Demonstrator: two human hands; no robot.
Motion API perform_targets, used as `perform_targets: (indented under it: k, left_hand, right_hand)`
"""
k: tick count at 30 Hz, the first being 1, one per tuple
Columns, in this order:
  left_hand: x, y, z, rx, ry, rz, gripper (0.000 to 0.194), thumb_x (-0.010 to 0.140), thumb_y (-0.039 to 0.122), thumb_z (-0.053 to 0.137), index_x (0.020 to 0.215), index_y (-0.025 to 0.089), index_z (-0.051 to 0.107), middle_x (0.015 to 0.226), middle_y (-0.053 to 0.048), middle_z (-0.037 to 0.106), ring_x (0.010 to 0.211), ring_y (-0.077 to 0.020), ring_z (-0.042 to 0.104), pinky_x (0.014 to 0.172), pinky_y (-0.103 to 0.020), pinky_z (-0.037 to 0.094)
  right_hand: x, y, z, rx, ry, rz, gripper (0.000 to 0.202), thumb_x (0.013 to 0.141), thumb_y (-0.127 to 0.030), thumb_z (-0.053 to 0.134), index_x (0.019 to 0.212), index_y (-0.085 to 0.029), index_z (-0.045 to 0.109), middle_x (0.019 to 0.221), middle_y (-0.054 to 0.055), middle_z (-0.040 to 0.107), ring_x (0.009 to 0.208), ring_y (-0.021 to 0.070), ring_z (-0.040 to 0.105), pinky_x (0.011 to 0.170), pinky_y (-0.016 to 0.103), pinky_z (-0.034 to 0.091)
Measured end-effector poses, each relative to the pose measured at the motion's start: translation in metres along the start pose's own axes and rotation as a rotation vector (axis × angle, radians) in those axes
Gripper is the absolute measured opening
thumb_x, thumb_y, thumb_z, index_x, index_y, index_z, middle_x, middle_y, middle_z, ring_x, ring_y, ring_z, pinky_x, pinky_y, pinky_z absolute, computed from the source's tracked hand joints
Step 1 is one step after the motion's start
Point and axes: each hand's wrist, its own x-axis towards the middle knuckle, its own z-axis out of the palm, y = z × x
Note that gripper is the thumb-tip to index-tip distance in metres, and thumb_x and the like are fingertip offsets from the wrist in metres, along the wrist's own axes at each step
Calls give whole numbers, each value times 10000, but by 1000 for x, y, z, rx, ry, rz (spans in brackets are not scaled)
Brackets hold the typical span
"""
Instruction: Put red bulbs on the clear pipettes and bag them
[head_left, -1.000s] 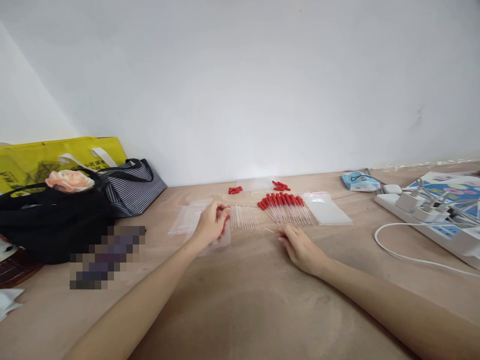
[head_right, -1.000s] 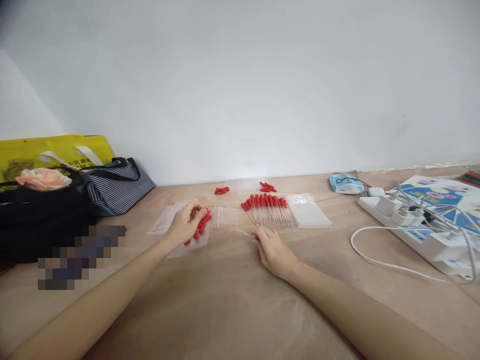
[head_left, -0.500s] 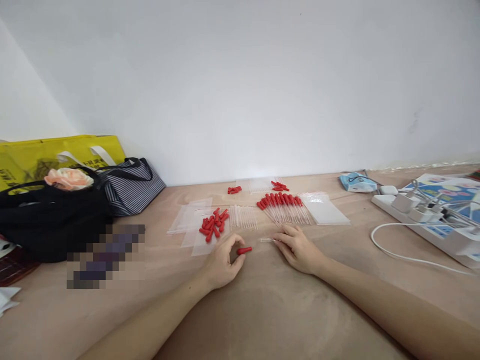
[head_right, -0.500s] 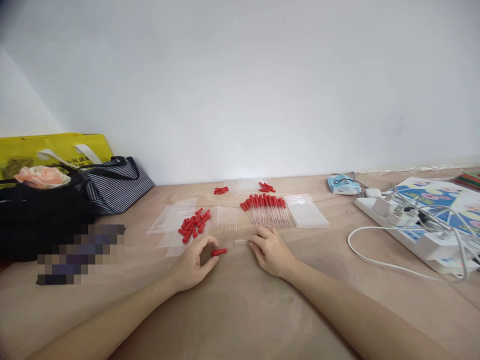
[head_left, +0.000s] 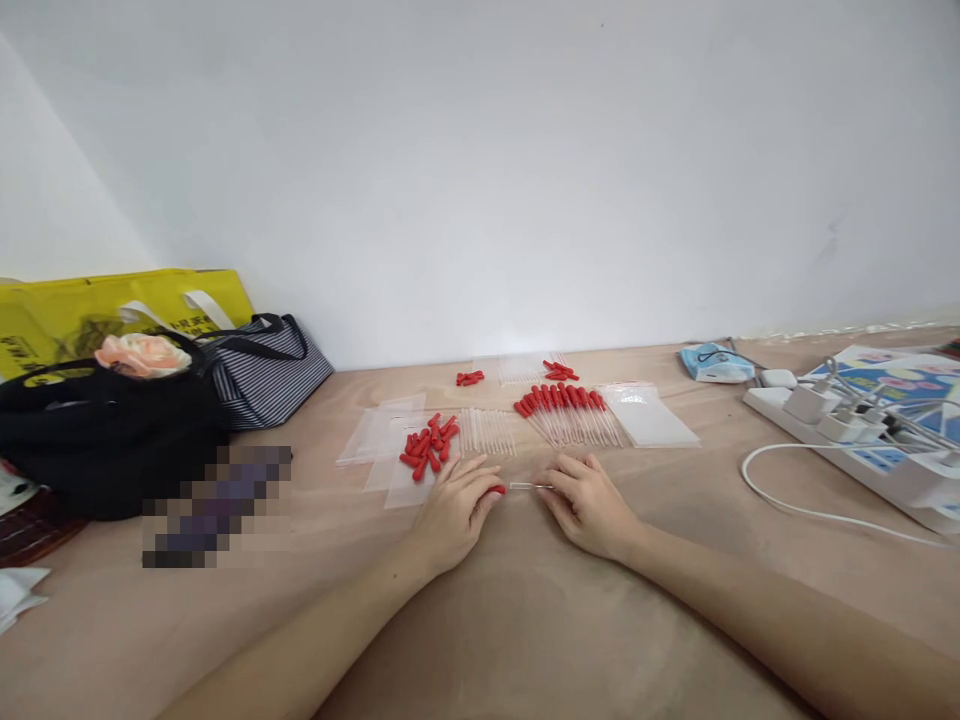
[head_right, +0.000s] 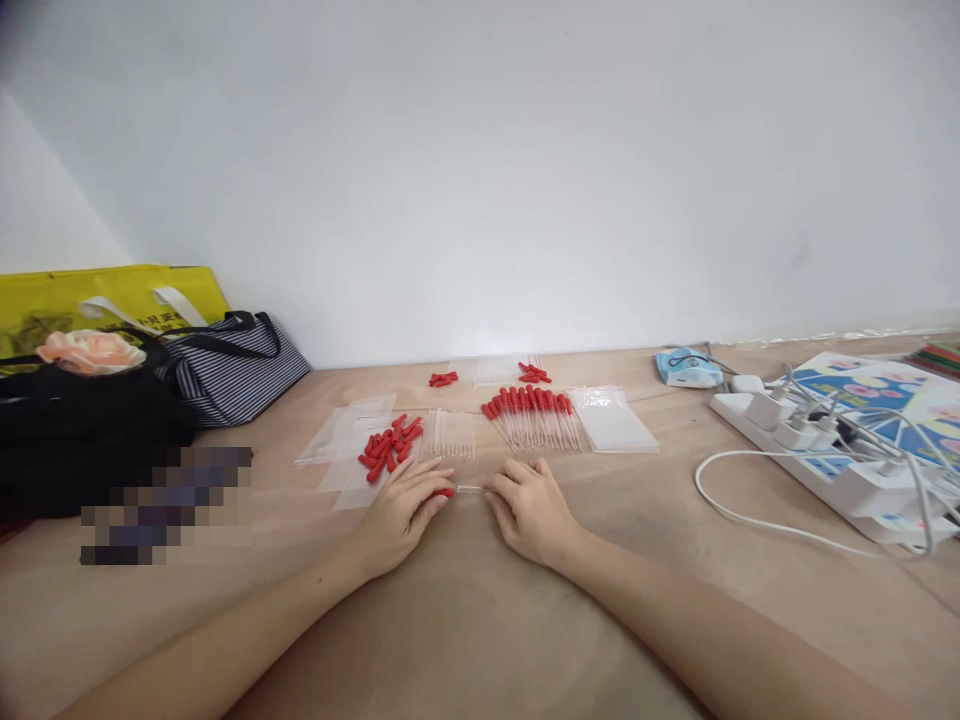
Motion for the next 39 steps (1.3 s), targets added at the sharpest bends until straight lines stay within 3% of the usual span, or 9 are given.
perform_targets:
  k: [6,8,11,14,18,26,30,39]
  left_hand:
    - [0,6,-2,-125,-2,-48,176,870,236,376,952,223,530,978,-7,624,1045,-196,495,999,-456,180]
    - [1,8,-2,-184,3,-75,174,869,253,374,917,212,536,931,-9,627,943,-185,540,976,-436,230]
    - [4,10,-2,-307,-12,-128,214,868,288,367,857,185,554,832,-20,626,804,-169,563,827,-344,388]
    - [4,11,-2,-381,10,-150,236,857,304,383,808,167,568,774,-26,620,753,-161,560,708,-277,421]
    - [1,11,-2,-333,62,-129,227,842,300,410,755,170,574,716,-14,607,710,-155,543,722,-290,399]
    - [-3,12,-2,-156,18,31,164,844,226,418,754,183,547,685,21,602,669,-121,541,899,-376,268]
    - [-4,13,-2,-79,16,83,169,850,220,408,754,182,541,708,10,610,705,-131,544,901,-386,259]
    - [-5,18,-3,-19,26,160,157,830,190,407,741,176,536,693,-3,605,705,-144,541,896,-402,274]
  right_hand:
    - [0,-5,0,71,51,-22,213,815,-142,401,925,-200,574,806,33,599,705,130,517,678,285,308]
    - [0,-5,1,83,72,-47,196,816,-150,408,902,-196,578,787,30,600,690,126,515,696,289,309]
    - [-1,-5,3,113,106,-105,181,813,-153,423,901,-180,580,746,27,597,668,121,508,708,292,307]
    - [-1,-7,5,146,139,-157,198,811,-146,434,948,-173,574,730,22,596,651,116,497,700,290,299]
    - [-1,-7,2,137,115,-206,222,817,-139,426,979,-175,572,712,14,601,633,109,489,692,291,276]
    - [2,0,-6,-63,77,-351,268,782,-73,376,882,-175,602,671,1,582,513,82,371,692,311,217]
    - [1,-2,-4,-97,80,-341,242,766,-72,373,785,-158,599,652,6,552,519,87,347,666,300,207]
    - [1,-11,1,-37,78,-296,205,787,-111,380,774,-147,581,653,10,535,550,100,351,621,285,193]
